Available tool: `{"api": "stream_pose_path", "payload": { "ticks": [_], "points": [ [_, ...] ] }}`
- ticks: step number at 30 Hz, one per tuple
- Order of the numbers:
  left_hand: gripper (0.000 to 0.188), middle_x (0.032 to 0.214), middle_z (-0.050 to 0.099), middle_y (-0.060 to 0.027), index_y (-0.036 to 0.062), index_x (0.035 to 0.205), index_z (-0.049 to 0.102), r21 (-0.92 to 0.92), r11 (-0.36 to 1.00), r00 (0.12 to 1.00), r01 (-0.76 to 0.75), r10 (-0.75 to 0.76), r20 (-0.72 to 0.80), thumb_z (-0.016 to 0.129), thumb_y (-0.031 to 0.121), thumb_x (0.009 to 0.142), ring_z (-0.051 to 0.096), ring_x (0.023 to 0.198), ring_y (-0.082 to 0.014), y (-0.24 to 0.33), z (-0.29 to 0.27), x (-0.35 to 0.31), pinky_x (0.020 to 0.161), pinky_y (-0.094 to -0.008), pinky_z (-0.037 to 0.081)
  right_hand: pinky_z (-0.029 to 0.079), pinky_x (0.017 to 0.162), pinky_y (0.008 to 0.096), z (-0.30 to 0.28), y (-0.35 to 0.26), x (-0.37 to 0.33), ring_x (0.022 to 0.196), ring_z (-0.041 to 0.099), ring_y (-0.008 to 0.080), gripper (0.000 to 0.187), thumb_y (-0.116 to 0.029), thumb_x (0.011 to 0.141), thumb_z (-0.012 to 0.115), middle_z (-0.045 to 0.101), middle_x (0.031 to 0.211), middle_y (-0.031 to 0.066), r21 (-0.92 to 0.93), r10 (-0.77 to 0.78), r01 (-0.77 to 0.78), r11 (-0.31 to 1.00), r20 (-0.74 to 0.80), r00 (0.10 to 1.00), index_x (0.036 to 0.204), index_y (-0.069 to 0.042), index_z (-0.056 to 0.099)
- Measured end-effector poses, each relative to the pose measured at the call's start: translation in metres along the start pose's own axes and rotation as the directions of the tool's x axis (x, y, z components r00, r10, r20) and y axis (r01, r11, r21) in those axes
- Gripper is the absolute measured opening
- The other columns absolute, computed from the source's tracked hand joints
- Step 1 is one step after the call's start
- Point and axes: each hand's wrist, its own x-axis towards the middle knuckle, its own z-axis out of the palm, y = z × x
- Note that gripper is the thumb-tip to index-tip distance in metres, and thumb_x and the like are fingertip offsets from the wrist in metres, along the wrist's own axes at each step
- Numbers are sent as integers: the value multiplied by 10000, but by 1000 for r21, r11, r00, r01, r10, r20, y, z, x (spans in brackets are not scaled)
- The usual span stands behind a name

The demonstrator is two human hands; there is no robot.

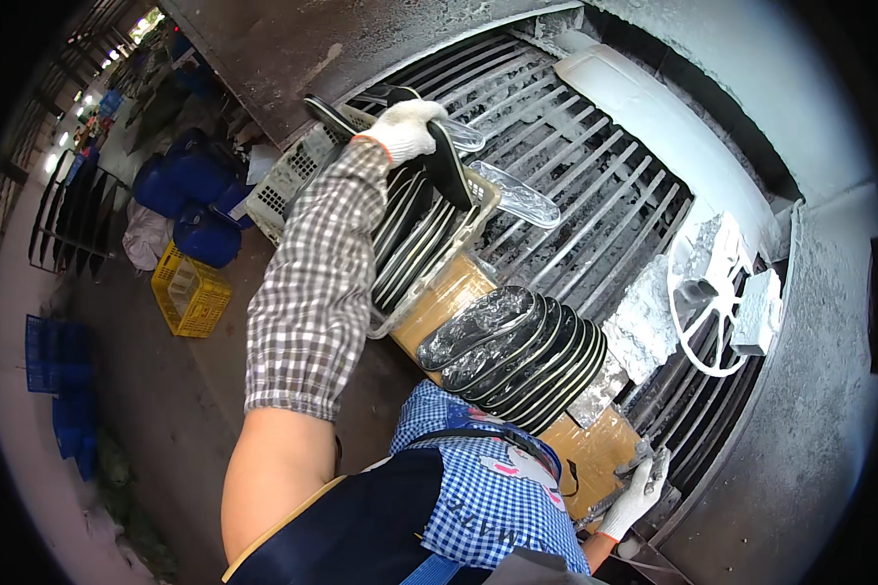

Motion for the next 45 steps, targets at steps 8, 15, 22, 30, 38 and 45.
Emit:
{"api": "stream_pose_path", "payload": {
  "ticks": [8, 15, 22, 30, 38, 45],
  "points": [
    [265, 804, 659, -8, 7, 983, 739, 50, 993, 980, 111, -117, 158, 732, -6, 719, 632, 777, -136, 39, -127, -12, 733, -302, 528, 536, 850, 307, -2, 2, -2, 978, 629, 149, 575, -232, 1091, 618, 688, 1175, 81, -30, -21, 20, 999, -39, 999, 1583, 31, 478],
    [303, 852, 730, -102, 92, 983, 773, 229, 923, 930, 309, -343, 128, 682, -28, 721, 711, 884, -241, -4, -104, 35, 801, -394, 567, 421, 1167, 367, 6, -17, 1, 1374, 561, 235, 589, -236, 1095, 622, 573, 1539, 165, -42, 129, -126, 991, 80, 988, 1575, 67, 463],
    [825, 1369, 700, -128, 283, 1489, 618, 429, 874, 920, 228, -338, 199, 739, -103, 771, 692, 1228, -297, 3, -59, 76, 1041, -409, 586, 505, 901, 289, -1, -2, 5, 1040, 610, 143, 584, -222, 1084, 640, 650, 1269, 90, -4, 125, -125, 992, 70, 990, 1582, 35, 476],
    [886, 1430, 682, -159, 209, 1491, 639, 486, 850, 845, 203, -403, 351, 898, -76, 693, 653, 1326, -309, -30, -36, 93, 1083, -457, 571, 474, 972, 301, 9, -18, 1, 1134, 599, 169, 577, -211, 1085, 635, 640, 1316, 98, -20, 110, -109, 994, 71, 991, 1580, 39, 477],
    [560, 1094, 779, -155, 88, 1307, 743, 482, 864, 925, 145, -291, 244, 830, -25, 765, 748, 987, -291, 3, -105, 62, 905, -388, 611, 402, 1183, 367, 3, -13, 9, 1377, 557, 235, 544, -198, 1105, 598, 586, 1522, 163, -51, 158, -153, 987, 110, 981, 1561, 74, 478],
    [302, 881, 687, -53, 3, 1016, 669, -17, 996, 946, -87, 77, -316, 775, 26, 734, 644, 829, -147, 148, -147, -46, 741, -314, 529, 479, 1087, 336, 4, -6, 5, 1233, 626, 191, 540, -203, 1100, 614, 629, 1456, 134, -56, 139, -134, 989, 95, 986, 1563, 48, 498]
  ]
}}
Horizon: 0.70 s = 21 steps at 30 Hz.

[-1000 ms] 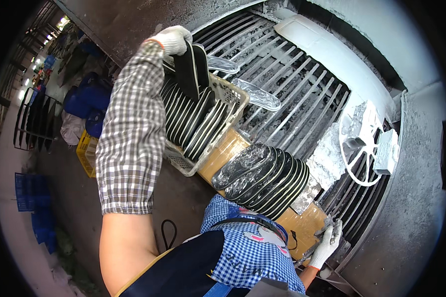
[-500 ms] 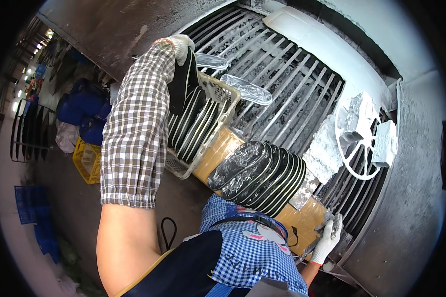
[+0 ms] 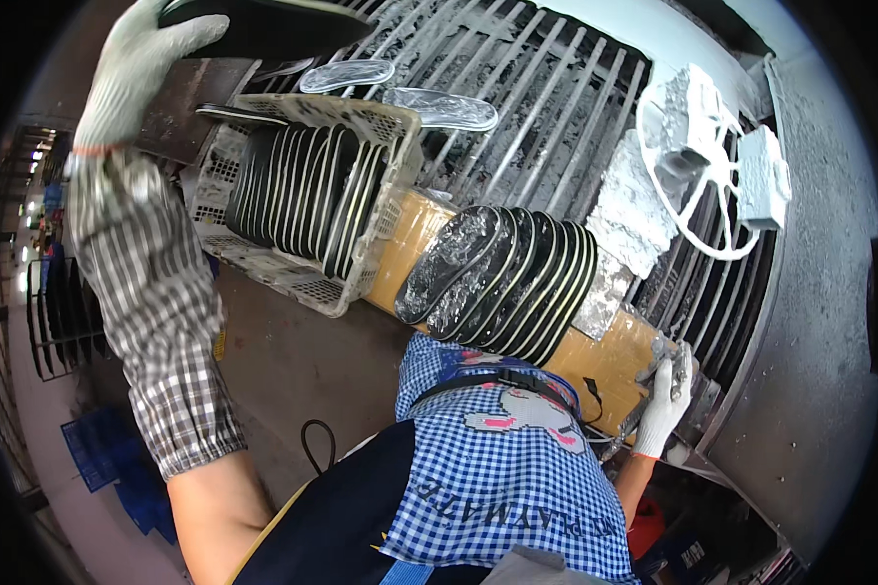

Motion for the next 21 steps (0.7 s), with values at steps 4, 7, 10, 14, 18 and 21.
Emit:
{"api": "stream_pose_path", "payload": {
  "ticks": [4, 7, 10, 14, 18, 21],
  "points": [
    [492, 1190, 730, -57, 59, 1263, 699, -90, 984, 986, -151, 144, -80, 902, 87, 815, 722, 992, -140, 11, 57, -58, 830, -263, 597, 453, 1133, 357, -3, 11, -7, 1310, 596, 214, 561, -209, 1091, 632, 596, 1510, 149, 82, 50, -48, 995, -22, 999, 1565, 54, 492],
    [500, 1106, 755, -113, 75, 1154, 718, -29, 864, 844, -502, 483, -231, 933, 39, 704, 763, 954, -256, 18, 121, -119, 845, -351, 628, 458, 1130, 356, -4, 10, -5, 1323, 591, 214, 555, -199, 1090, 630, 583, 1528, 149, 113, 19, -16, 993, -26, 999, 1562, 59, 492],
    [487, 1110, 739, -183, 30, 1132, 729, -143, 882, 884, -450, 416, -213, 906, 13, 679, 730, 1051, -383, 6, 188, -190, 939, -437, 595, 464, 1123, 354, -8, 9, -7, 1316, 596, 211, 554, -194, 1090, 627, 584, 1526, 146, 139, 12, -5, 990, -44, 999, 1563, 58, 491],
    [554, 1188, 729, -216, -4, 1196, 719, -59, 954, 953, -295, 290, -86, 860, -16, 660, 702, 1148, -409, -56, 253, -290, 1027, -462, 562, 477, 1107, 342, -15, 14, -9, 1306, 602, 208, 553, -190, 1091, 623, 588, 1522, 143, 165, 46, -41, 985, -27, 999, 1567, 57, 485],
    [630, 1277, 660, -224, -13, 1309, 625, 6, 989, 988, -148, 148, 33, 766, -68, 697, 641, 1227, -439, -123, 275, -379, 1085, -486, 524, 498, 1067, 323, -16, 20, -13, 1272, 617, 196, 555, -188, 1092, 626, 608, 1493, 138, 144, -2, 5, 990, -21, 1000, 1571, 53, 482],
    [759, 1386, 593, -247, -16, 1456, 505, 56, 998, 985, -15, 6, 172, 734, -41, 733, 574, 1295, -450, -118, 273, -398, 1112, -503, 490, 494, 1072, 332, -17, 25, -13, 1269, 620, 199, 553, -194, 1093, 630, 623, 1472, 138, 141, -2, 4, 990, -13, 1000, 1567, 51, 487]
  ]
}}
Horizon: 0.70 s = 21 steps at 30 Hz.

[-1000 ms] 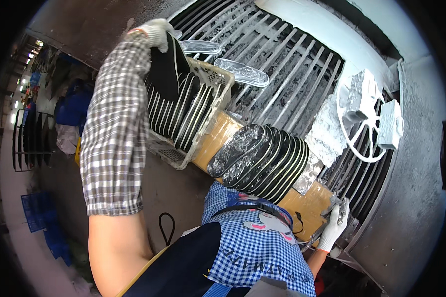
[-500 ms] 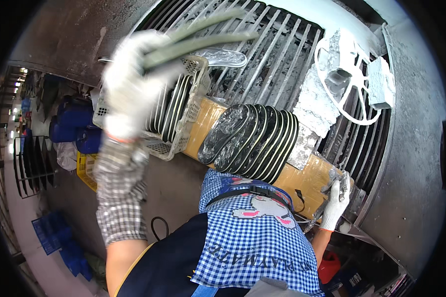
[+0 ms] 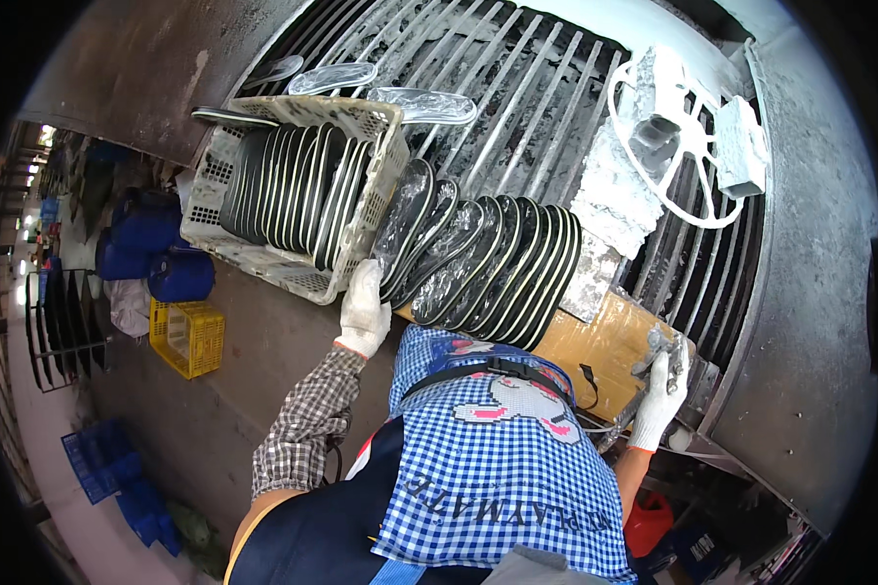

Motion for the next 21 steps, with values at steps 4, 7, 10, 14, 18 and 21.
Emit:
{"api": "stream_pose_path", "payload": {
  "ticks": [4, 7, 10, 14, 18, 21],
  "points": [
    [768, 1418, 545, -276, -5, 1489, 490, 5, 981, 955, 193, -189, 227, 768, 193, 801, 547, 1290, -457, 47, -39, 45, 1103, -519, 478, 463, 1120, 356, 2, 0, 1, 1311, 601, 216, 547, -199, 1093, 631, 614, 1489, 146, -18, 17, -17, 1000, 0, 1000, 1560, 52, 496],
    [647, 1410, 531, -290, -18, 1253, 591, 129, 982, 967, 137, -161, 197, 824, 403, 821, 542, 1281, -491, 49, -26, 61, 1083, -518, 494, 448, 1140, 362, 0, 0, 5, 1338, 587, 221, 549, -201, 1091, 634, 595, 1516, 153, -5, 70, -70, 998, 27, 997, 1558, 54, 497],
    [826, 1387, 540, -286, 0, 1430, 464, 156, 955, 920, 252, -286, 268, 804, 458, 834, 574, 1267, -452, 50, -15, 85, 1050, -513, 514, 486, 1065, 341, 5, -2, 6, 1263, 611, 204, 557, -197, 1090, 636, 615, 1485, 156, -25, -21, 21, 999, 10, 1000, 1564, 54, 487],
    [996, 1372, 576, -247, 60, 1629, 331, 196, 896, 776, 399, -443, 448, 805, 407, 825, 622, 1228, -416, 45, -17, 106, 1061, -484, 516, 555, 762, 277, 5, 0, 5, 874, 665, 119, 581, -174, 1089, 632, 723, 1301, 164, 0, -85, 85, 996, -9, 996, 1592, 44, 440],
    [938, 1430, 569, -240, 71, 1608, 396, -42, 907, 797, 420, -346, 494, 803, 379, 821, 608, 1278, -409, 62, -18, 88, 1105, -456, 494, 551, 781, 281, 3, 9, 4, 878, 659, 120, 589, -183, 1092, 635, 721, 1310, 157, 56, -22, 22, 998, -6, 1000, 1597, 44, 434],
    [920, 1489, 522, -268, 68, 1595, 431, -71, 919, 830, 388, -314, 461, 814, 428, 839, 573, 1306, -432, 82, -12, 65, 1125, -486, 467, 546, 787, 279, 3, 9, 3, 869, 652, 114, 592, -193, 1091, 641, 727, 1278, 132, 11, -26, 26, 1000, -13, 1000, 1596, 41, 438]
  ]
}}
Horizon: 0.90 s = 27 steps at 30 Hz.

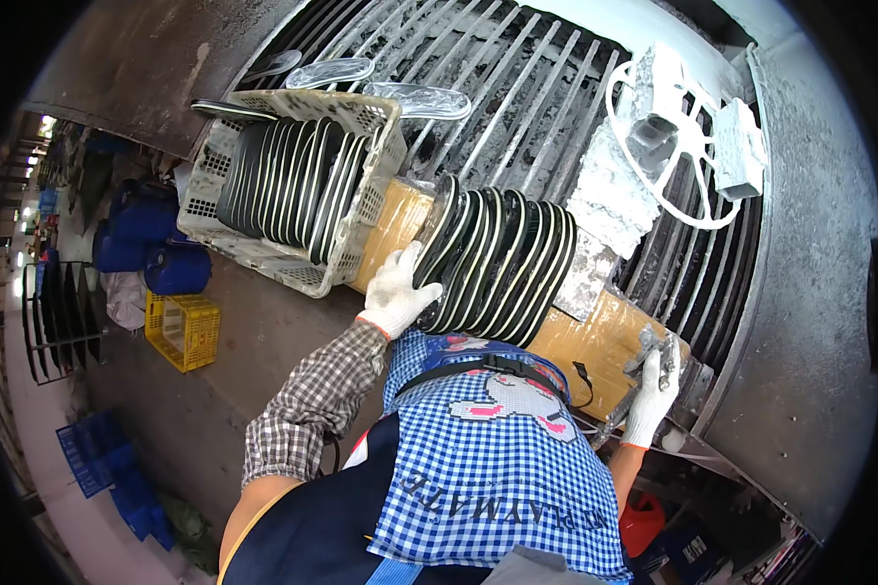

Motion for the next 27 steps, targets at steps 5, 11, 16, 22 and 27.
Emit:
{"api": "stream_pose_path", "payload": {
  "ticks": [5, 11, 16, 22, 27],
  "points": [
    [970, 1603, 394, -314, 97, 1630, 395, 213, 970, 979, -119, 151, -138, 736, 620, 888, 427, 1436, -514, -14, 5, -1, 1209, -592, 334, 446, 1137, 350, 0, -11, 6, 1333, 585, 209, 545, -234, 1102, 626, 602, 1510, 144, -70, 34, -33, 997, 18, 999, 1549, 54, 509],
    [1039, 1625, 382, -336, 67, 1627, 396, 214, 972, 992, -101, 113, -46, 736, 676, 858, 345, 1510, -534, -9, 2, -2, 1262, -585, 267, 541, 843, 296, -1, 3, 12, 989, 643, 155, 543, -185, 1098, 606, 669, 1348, 115, -160, -160, 155, 975, -19, 987, 1582, 29, 482],
    [869, 1585, 444, -314, 20, 1531, 508, 144, 957, 956, -252, 269, -118, 764, 546, 889, 405, 1485, -494, 0, -23, -11, 1245, -538, 332, 544, 849, 300, 10, -23, 8, 1013, 643, 153, 547, -191, 1092, 610, 696, 1249, 96, -136, -45, 45, 990, -3, 999, 1582, 19, 485],
    [489, 1274, 734, -193, 8, 1336, 695, 110, 920, 778, -376, 378, -501, 757, 286, 938, 704, 1167, -340, 9, -146, 40, 1069, -421, 541, 516, 957, 318, 4, 9, 23, 1124, 633, 174, 551, -195, 1095, 610, 673, 1375, 115, -129, -137, 137, 982, 6, 990, 1587, 17, 479],
    [657, 1236, 651, -103, 140, 1515, 535, 589, 783, 648, 201, 345, -679, 627, 201, 867, 622, 1025, -256, -94, -297, 137, 865, -406, 534, 512, 976, 331, -5, 18, 31, 1113, 635, 183, 548, -201, 1097, 610, 683, 1337, 117, -142, -25, 27, 989, 16, 1000, 1586, 11, 483]
  ]
}}
